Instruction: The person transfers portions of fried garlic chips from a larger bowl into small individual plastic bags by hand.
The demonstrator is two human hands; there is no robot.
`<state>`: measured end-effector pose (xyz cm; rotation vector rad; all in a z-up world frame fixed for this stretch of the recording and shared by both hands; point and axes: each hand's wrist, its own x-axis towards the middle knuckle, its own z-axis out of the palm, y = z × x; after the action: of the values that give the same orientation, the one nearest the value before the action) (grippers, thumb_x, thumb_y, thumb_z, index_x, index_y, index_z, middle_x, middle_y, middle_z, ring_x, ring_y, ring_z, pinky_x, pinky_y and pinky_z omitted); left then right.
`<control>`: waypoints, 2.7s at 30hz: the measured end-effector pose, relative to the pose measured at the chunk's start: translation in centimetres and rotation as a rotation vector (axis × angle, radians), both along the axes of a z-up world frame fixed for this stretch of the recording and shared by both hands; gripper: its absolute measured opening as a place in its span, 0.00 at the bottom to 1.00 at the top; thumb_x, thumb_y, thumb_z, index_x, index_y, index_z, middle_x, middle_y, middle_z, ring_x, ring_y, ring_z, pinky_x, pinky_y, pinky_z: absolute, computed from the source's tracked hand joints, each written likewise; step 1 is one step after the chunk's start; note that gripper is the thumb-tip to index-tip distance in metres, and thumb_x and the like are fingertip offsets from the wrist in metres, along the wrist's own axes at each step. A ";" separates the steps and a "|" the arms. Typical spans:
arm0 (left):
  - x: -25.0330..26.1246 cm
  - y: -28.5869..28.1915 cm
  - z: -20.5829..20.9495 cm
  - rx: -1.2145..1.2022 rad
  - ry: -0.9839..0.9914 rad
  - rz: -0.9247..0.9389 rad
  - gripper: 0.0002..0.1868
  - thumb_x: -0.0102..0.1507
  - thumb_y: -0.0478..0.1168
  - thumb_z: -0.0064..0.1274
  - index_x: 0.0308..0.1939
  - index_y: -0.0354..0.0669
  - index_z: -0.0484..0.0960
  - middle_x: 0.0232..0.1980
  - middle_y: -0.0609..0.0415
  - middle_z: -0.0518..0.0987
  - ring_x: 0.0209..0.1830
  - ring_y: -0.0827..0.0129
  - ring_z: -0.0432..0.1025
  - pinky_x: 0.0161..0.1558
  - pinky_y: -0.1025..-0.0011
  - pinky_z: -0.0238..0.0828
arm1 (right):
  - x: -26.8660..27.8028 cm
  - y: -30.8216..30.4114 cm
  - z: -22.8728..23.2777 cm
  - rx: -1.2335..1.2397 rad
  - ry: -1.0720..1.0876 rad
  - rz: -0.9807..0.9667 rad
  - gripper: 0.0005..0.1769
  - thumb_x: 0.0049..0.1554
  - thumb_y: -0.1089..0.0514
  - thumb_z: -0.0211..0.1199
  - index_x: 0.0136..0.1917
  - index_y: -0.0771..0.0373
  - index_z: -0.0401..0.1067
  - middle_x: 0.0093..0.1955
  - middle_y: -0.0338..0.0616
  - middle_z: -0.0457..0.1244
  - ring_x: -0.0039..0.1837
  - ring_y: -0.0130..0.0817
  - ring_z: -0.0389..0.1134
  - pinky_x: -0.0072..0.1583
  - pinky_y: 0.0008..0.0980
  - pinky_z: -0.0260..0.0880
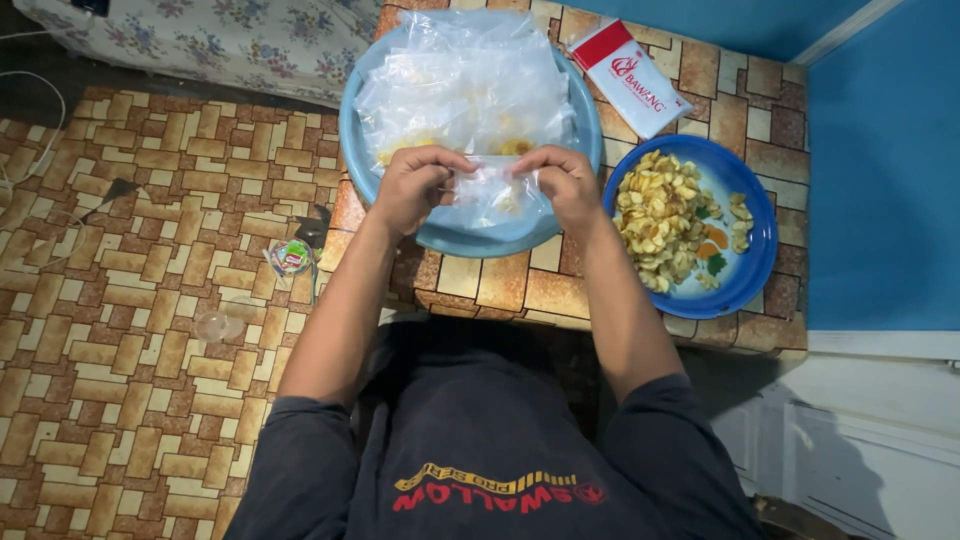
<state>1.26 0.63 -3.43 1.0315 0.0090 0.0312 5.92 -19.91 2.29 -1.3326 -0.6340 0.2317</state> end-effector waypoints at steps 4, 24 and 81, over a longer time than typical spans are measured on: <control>-1.5 0.0 4.1 0.173 -0.118 -0.018 0.11 0.56 0.35 0.50 0.39 0.30 0.79 0.39 0.46 0.78 0.27 0.74 0.73 0.26 0.78 0.77 | -1.2 0.2 1.6 -0.019 0.081 -0.021 0.14 0.53 0.59 0.51 0.42 0.70 0.74 0.23 0.38 0.55 0.29 0.15 0.52 0.34 0.17 0.57; -2.1 -3.8 4.2 0.834 -0.543 0.371 0.11 0.58 0.36 0.54 0.45 0.45 0.80 0.45 0.47 0.78 0.48 0.52 0.73 0.49 0.61 0.69 | -2.7 2.1 -1.4 -0.463 -0.324 -0.629 0.34 0.49 0.62 0.67 0.67 0.49 0.59 0.41 0.38 0.69 0.37 0.27 0.68 0.43 0.19 0.68; -5.4 -2.2 5.7 0.770 -0.239 0.351 0.06 0.59 0.35 0.55 0.40 0.47 0.79 0.23 0.51 0.77 0.21 0.76 0.67 0.29 0.76 0.66 | -3.4 2.8 -1.7 -0.478 -0.348 -0.647 0.12 0.61 0.49 0.43 0.51 0.52 0.66 0.42 0.49 0.66 0.46 0.52 0.68 0.45 0.45 0.69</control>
<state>-4.13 -1.56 2.30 1.7800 -0.0428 0.5092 2.53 -17.09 0.54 -1.9915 -0.4106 -0.4095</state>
